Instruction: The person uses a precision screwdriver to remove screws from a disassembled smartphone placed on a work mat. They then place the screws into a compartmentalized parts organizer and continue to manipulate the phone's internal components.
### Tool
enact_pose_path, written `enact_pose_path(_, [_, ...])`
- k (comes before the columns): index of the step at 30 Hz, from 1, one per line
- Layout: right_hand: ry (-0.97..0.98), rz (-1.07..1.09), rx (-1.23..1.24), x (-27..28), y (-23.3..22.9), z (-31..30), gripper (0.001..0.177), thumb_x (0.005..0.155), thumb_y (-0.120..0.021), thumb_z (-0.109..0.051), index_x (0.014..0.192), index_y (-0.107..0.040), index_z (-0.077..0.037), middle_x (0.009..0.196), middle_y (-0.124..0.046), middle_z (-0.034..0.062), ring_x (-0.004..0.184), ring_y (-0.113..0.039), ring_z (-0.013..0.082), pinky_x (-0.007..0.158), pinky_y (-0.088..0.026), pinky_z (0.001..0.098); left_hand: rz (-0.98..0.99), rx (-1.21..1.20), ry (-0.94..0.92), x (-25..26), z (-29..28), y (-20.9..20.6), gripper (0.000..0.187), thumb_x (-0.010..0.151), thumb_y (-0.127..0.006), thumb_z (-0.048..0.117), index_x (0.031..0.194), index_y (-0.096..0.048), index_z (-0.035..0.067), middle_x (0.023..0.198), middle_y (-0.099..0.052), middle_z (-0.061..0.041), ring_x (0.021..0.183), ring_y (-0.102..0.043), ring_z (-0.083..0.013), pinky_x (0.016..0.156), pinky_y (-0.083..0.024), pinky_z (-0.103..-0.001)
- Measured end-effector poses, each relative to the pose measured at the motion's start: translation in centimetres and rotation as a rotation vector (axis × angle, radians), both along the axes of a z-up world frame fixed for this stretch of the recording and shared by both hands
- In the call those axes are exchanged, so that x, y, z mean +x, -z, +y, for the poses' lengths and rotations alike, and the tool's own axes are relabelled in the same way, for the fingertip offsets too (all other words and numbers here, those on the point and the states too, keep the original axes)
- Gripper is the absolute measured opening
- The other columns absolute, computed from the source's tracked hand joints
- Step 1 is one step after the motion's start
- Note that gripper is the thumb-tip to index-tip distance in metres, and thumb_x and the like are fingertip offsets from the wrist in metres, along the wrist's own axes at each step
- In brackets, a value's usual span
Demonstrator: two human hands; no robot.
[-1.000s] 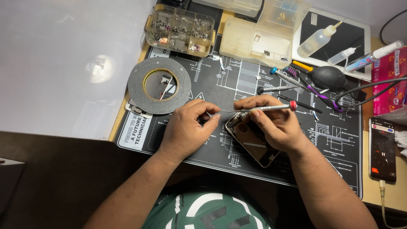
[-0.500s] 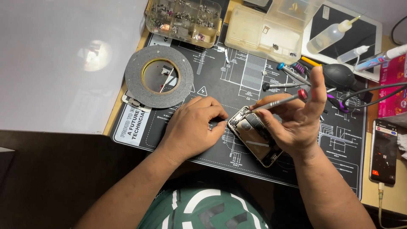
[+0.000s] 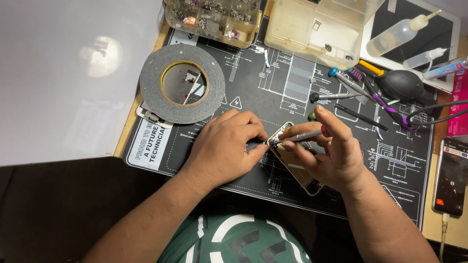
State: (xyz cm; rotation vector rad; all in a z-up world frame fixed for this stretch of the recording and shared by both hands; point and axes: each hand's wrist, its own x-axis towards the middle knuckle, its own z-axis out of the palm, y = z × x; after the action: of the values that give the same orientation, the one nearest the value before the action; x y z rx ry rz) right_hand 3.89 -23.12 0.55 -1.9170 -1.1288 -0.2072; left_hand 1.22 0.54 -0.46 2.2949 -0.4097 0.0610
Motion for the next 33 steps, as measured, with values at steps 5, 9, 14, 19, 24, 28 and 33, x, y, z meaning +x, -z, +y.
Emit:
enact_pose_path(5, [-0.039,-0.030,-0.008,0.3,0.0,0.0,0.081,0.095,-0.073,0.008,0.154,-0.018,-0.001,0.102,-0.071,0.0229,0.094,-0.079,0.0270,0.086,-0.067,0.0319,-0.012,-0.006,0.004,0.0,0.0,0.1,0.008,0.085,-0.074,0.027,0.090,-0.075,0.021,0.093,-0.066,0.012,0.087,-0.060,-0.0170,0.076,-0.050,-0.037])
enact_pose_path(9, [-0.041,-0.043,-0.005,0.4,0.2,-0.4,0.084,0.095,-0.071,0.011,0.156,-0.016,-0.005,0.104,-0.068,0.0218,0.093,-0.079,0.0291,0.084,-0.066,0.0335,-0.003,-0.011,0.004,0.0,0.0,0.1,0.009,0.084,-0.076,0.028,0.091,-0.076,0.021,0.094,-0.066,0.013,0.088,-0.060,-0.0176,0.078,-0.049,-0.037])
enact_pose_path(14, [-0.037,0.000,0.006,0.3,0.4,-0.4,0.084,0.095,-0.070,0.012,0.156,-0.016,-0.006,0.105,-0.068,0.0256,0.094,-0.079,0.0302,0.085,-0.068,0.0343,0.011,-0.006,0.010,0.0,0.1,0.0,0.009,0.085,-0.075,0.028,0.091,-0.076,0.021,0.094,-0.065,0.012,0.088,-0.060,-0.0174,0.078,-0.049,-0.037])
enact_pose_path(19, [-0.059,-0.009,-0.024,0.2,0.2,-0.2,0.075,0.099,-0.066,0.007,0.155,-0.017,-0.005,0.105,-0.072,0.0254,0.094,-0.079,0.0281,0.087,-0.064,0.0333,0.007,-0.002,0.009,0.0,0.0,0.2,0.008,0.085,-0.073,0.028,0.090,-0.075,0.022,0.094,-0.065,0.012,0.089,-0.059,-0.0170,0.077,-0.048,-0.038])
enact_pose_path(24, [-0.069,-0.205,-0.117,-0.5,-1.0,0.3,0.066,0.106,-0.061,-0.003,0.155,-0.019,0.003,0.133,-0.057,0.0295,0.117,-0.075,0.0429,0.083,-0.070,0.0388,0.011,0.011,0.011,0.1,-0.1,0.3,0.012,0.085,-0.075,0.030,0.091,-0.074,0.019,0.092,-0.064,0.012,0.086,-0.059,-0.0179,0.075,-0.049,-0.037])
enact_pose_path(28, [-0.057,-0.121,-0.151,-1.0,-1.0,0.1,0.047,0.111,-0.041,-0.002,0.154,-0.023,0.004,0.132,-0.065,0.0338,0.121,-0.074,0.0393,0.096,-0.064,0.0373,-0.026,0.005,0.013,0.1,-0.1,0.4,0.013,0.082,-0.078,0.029,0.093,-0.076,0.022,0.093,-0.065,0.012,0.087,-0.060,-0.0186,0.075,-0.049,-0.038])
enact_pose_path(33, [0.105,-0.327,-0.099,-0.5,-1.3,1.6,0.038,0.104,-0.066,-0.013,0.134,-0.050,0.004,0.095,-0.074,0.0147,0.080,-0.075,0.0260,0.074,-0.064,0.0366,-0.046,0.011,-0.001,0.0,-0.2,0.5,0.011,0.083,-0.077,0.029,0.092,-0.077,0.022,0.094,-0.066,0.011,0.088,-0.061,-0.0185,0.076,-0.050,-0.037])
